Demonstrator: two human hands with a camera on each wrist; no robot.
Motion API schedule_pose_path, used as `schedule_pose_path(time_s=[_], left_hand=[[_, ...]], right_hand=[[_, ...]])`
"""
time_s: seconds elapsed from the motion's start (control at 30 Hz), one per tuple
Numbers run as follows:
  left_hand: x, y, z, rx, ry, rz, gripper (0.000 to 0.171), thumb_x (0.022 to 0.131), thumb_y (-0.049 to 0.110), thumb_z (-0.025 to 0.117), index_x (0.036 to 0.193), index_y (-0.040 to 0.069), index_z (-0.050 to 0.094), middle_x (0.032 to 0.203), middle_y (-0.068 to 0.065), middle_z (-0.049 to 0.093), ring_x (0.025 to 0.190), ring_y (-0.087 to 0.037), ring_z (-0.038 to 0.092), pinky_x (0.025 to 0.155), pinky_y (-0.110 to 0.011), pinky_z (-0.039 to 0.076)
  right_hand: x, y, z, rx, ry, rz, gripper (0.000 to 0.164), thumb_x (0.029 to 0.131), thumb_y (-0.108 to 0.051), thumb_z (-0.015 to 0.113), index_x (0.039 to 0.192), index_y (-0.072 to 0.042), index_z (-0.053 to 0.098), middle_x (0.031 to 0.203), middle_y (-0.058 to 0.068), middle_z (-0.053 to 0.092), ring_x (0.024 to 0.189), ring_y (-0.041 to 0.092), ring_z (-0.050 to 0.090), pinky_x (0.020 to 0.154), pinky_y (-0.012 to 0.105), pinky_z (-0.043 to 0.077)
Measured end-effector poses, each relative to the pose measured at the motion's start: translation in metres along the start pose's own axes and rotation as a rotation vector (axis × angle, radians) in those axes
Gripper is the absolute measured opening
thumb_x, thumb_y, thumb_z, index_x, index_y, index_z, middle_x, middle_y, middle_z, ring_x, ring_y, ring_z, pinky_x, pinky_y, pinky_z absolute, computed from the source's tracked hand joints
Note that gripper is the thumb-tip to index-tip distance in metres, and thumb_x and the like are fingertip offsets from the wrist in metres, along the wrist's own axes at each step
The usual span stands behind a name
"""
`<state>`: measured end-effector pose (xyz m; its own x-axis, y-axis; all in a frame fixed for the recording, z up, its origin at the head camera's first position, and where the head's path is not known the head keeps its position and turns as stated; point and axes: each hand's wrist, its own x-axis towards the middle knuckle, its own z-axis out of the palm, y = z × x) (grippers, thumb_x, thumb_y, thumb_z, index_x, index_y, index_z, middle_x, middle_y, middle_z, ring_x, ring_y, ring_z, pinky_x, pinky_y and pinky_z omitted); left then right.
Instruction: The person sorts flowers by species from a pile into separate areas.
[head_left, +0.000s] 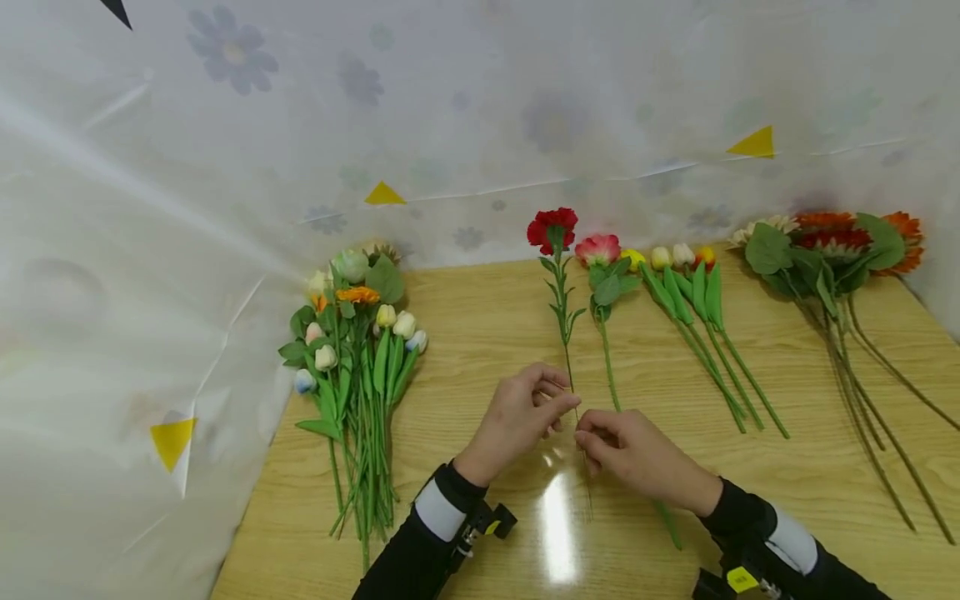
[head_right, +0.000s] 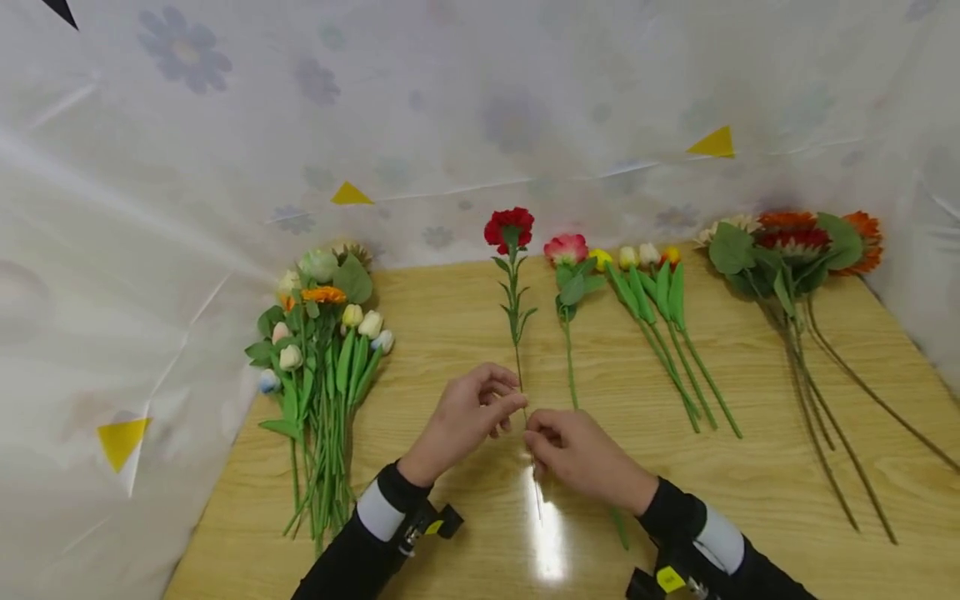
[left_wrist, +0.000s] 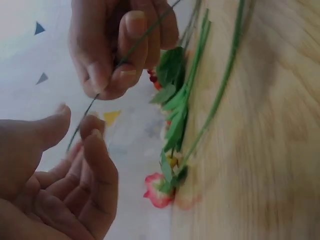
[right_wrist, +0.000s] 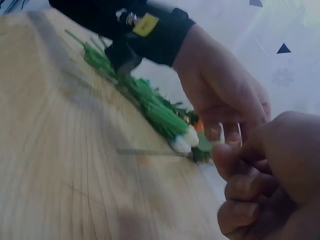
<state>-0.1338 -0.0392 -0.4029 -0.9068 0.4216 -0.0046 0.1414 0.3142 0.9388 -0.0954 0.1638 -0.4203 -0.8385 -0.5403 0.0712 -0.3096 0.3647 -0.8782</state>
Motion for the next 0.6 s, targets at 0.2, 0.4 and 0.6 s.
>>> schedule_pose_path(time_s=[0.2, 0.4, 0.6], left_hand=[[-0.009, -0.020, -0.015, 0.220, 0.010, -0.044, 0.042, 0.098, 0.039, 0.065, 0.129, 0.011, 0.061, 0.103, 0.000, 0.069, 0.071, -0.013, 0.069, 0.058, -0.024, 0.052], [-0.024, -0.035, -0.042, 0.370, 0.101, -0.099, 0.038, 0.099, 0.036, 0.064, 0.126, 0.009, 0.064, 0.099, 0.000, 0.069, 0.068, -0.008, 0.063, 0.057, -0.026, 0.050], [-0.035, -0.044, -0.073, 0.578, 0.240, -0.108, 0.026, 0.098, 0.033, 0.065, 0.112, 0.011, 0.069, 0.094, -0.001, 0.070, 0.073, -0.012, 0.064, 0.059, -0.026, 0.049]], right_hand=[[0.001, 0.019, -0.005, -0.292, 0.204, 0.032, 0.019, 0.100, -0.004, 0.058, 0.083, -0.009, 0.066, 0.059, -0.012, 0.050, 0.048, -0.001, 0.040, 0.045, 0.021, 0.036], [0.009, 0.037, -0.011, -0.414, 0.246, 0.121, 0.020, 0.096, -0.002, 0.060, 0.078, -0.009, 0.064, 0.059, -0.006, 0.046, 0.049, 0.004, 0.038, 0.047, 0.022, 0.033], [0.014, 0.046, -0.016, -0.455, 0.240, 0.192, 0.033, 0.093, -0.002, 0.056, 0.063, -0.015, 0.050, 0.055, -0.005, 0.037, 0.048, 0.008, 0.033, 0.049, 0.023, 0.028]])
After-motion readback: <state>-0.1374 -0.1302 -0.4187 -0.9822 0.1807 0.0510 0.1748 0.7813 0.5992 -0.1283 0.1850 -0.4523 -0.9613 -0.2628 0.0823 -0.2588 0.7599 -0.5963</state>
